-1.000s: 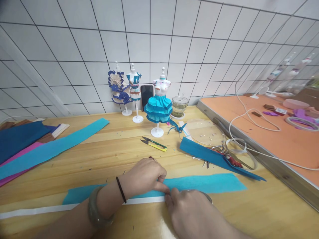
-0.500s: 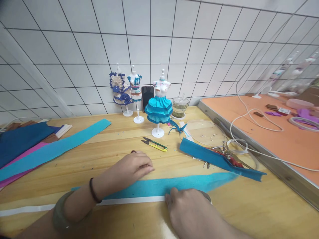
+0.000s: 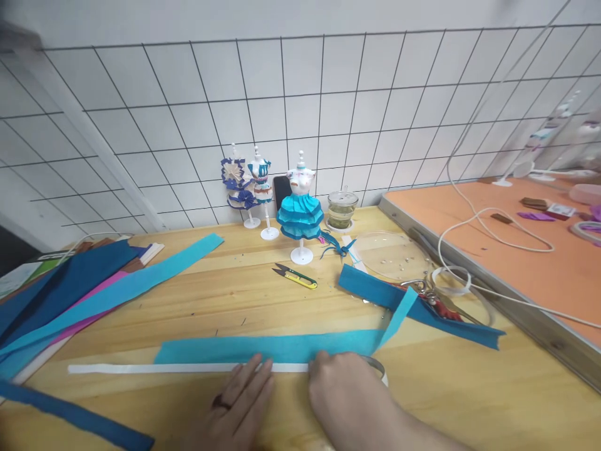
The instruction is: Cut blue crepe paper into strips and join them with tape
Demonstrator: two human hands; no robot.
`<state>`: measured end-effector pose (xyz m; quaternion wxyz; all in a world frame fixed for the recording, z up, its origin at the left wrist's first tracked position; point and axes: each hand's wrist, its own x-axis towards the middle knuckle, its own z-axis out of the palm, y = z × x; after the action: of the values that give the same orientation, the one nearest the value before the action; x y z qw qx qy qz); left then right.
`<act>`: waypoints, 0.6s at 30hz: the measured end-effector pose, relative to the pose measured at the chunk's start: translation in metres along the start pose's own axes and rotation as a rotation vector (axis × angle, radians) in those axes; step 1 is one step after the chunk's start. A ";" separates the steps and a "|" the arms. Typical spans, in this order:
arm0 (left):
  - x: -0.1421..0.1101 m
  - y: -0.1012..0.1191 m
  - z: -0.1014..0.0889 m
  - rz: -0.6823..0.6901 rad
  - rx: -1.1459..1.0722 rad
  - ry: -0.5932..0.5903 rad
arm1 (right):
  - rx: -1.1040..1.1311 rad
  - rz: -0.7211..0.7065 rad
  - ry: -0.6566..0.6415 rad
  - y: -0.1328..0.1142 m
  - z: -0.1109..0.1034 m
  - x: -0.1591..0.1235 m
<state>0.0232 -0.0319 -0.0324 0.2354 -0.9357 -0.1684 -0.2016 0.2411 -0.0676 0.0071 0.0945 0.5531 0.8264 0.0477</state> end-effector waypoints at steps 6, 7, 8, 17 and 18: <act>0.022 0.016 0.004 0.013 -0.005 0.010 | 0.037 0.015 -0.149 -0.004 -0.024 0.004; 0.022 0.016 0.003 0.004 -0.003 -0.004 | 0.040 0.012 -0.149 -0.003 -0.025 0.004; 0.020 0.016 0.000 -0.003 0.003 -0.019 | 0.043 0.010 -0.149 -0.003 -0.026 0.004; -0.035 0.003 -0.015 -0.340 0.148 -0.205 | 0.085 0.017 -0.142 0.000 -0.020 0.002; -0.042 0.003 -0.014 -0.440 0.157 -0.214 | 0.091 0.018 -0.141 0.001 -0.020 0.002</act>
<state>-0.0156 -0.0506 -0.0414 0.2388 -0.8713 -0.4072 -0.1341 0.2370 -0.0648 0.0262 0.1271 0.5662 0.8139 -0.0282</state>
